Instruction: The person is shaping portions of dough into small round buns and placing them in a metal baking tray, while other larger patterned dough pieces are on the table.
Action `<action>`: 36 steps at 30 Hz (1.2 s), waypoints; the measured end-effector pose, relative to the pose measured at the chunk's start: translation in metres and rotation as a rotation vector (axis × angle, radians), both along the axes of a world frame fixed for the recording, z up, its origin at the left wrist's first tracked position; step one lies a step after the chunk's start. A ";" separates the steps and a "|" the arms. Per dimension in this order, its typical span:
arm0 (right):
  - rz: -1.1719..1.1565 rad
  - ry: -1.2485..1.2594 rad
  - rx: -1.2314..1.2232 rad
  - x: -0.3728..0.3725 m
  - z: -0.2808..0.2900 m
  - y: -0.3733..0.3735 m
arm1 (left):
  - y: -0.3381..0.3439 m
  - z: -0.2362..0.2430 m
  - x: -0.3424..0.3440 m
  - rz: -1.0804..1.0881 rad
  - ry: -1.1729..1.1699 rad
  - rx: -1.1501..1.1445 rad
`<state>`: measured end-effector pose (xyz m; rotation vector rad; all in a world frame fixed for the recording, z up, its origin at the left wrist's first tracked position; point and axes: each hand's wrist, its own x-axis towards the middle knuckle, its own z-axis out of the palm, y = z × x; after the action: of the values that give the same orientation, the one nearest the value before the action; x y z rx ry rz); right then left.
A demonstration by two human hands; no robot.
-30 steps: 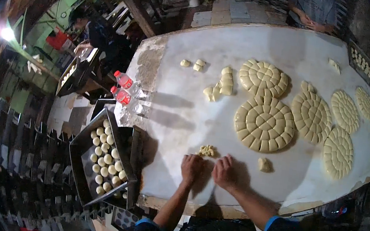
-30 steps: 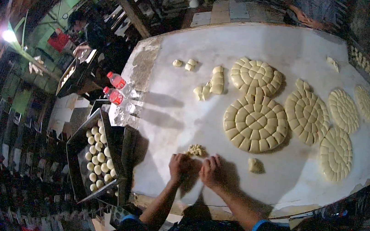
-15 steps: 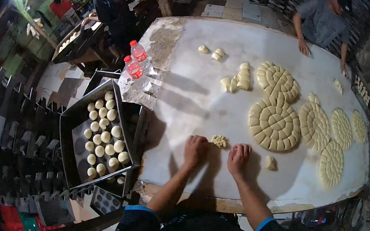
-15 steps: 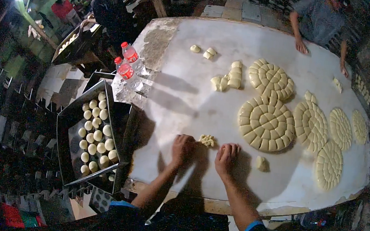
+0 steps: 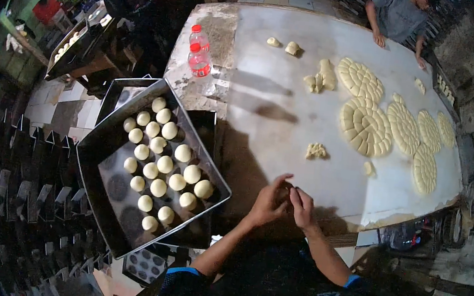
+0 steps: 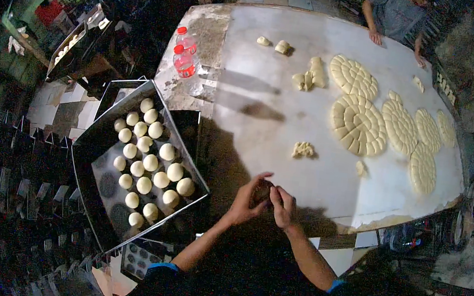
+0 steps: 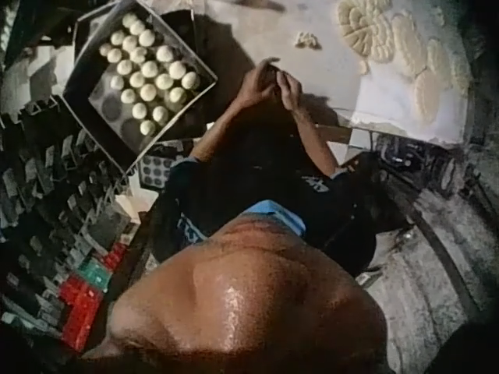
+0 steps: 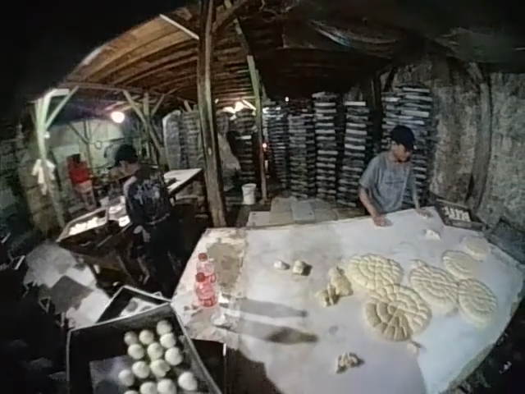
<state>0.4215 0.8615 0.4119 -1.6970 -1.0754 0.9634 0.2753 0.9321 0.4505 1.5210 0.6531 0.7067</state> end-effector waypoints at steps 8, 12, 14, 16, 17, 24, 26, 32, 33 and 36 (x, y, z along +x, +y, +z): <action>0.355 -0.730 0.431 -0.027 0.027 0.035 | -0.002 -0.018 -0.061 -0.132 0.253 -0.150; -0.047 -0.728 0.211 0.067 -0.012 0.088 | -0.009 0.014 -0.060 -0.308 -0.044 -0.119; -0.058 -0.709 0.304 0.120 -0.024 0.097 | -0.010 0.029 -0.038 -0.255 0.119 -0.088; 0.020 -0.760 0.258 0.143 -0.039 0.090 | -0.019 0.010 -0.012 -0.090 0.200 -0.066; 0.116 -0.768 0.233 0.139 -0.036 0.089 | -0.019 0.007 -0.001 -0.092 0.214 -0.064; 0.078 -0.665 0.248 0.163 -0.035 0.093 | -0.029 -0.007 0.117 0.148 0.285 -0.098; -0.028 -0.517 0.326 0.177 -0.042 0.090 | -0.033 -0.004 0.150 0.250 0.358 -0.029; 0.355 0.268 -0.033 0.173 -0.048 0.016 | -0.053 -0.060 0.175 0.361 0.345 0.001; 0.300 0.161 0.010 0.174 -0.039 0.003 | -0.060 -0.066 0.171 0.370 0.362 0.010; 0.222 0.132 0.143 0.198 -0.018 -0.005 | -0.062 -0.030 0.192 0.344 0.544 -0.223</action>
<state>0.6195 0.8561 0.3941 -1.3996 -1.2314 1.0947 0.4676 0.8698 0.4209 1.4080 1.3817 0.4468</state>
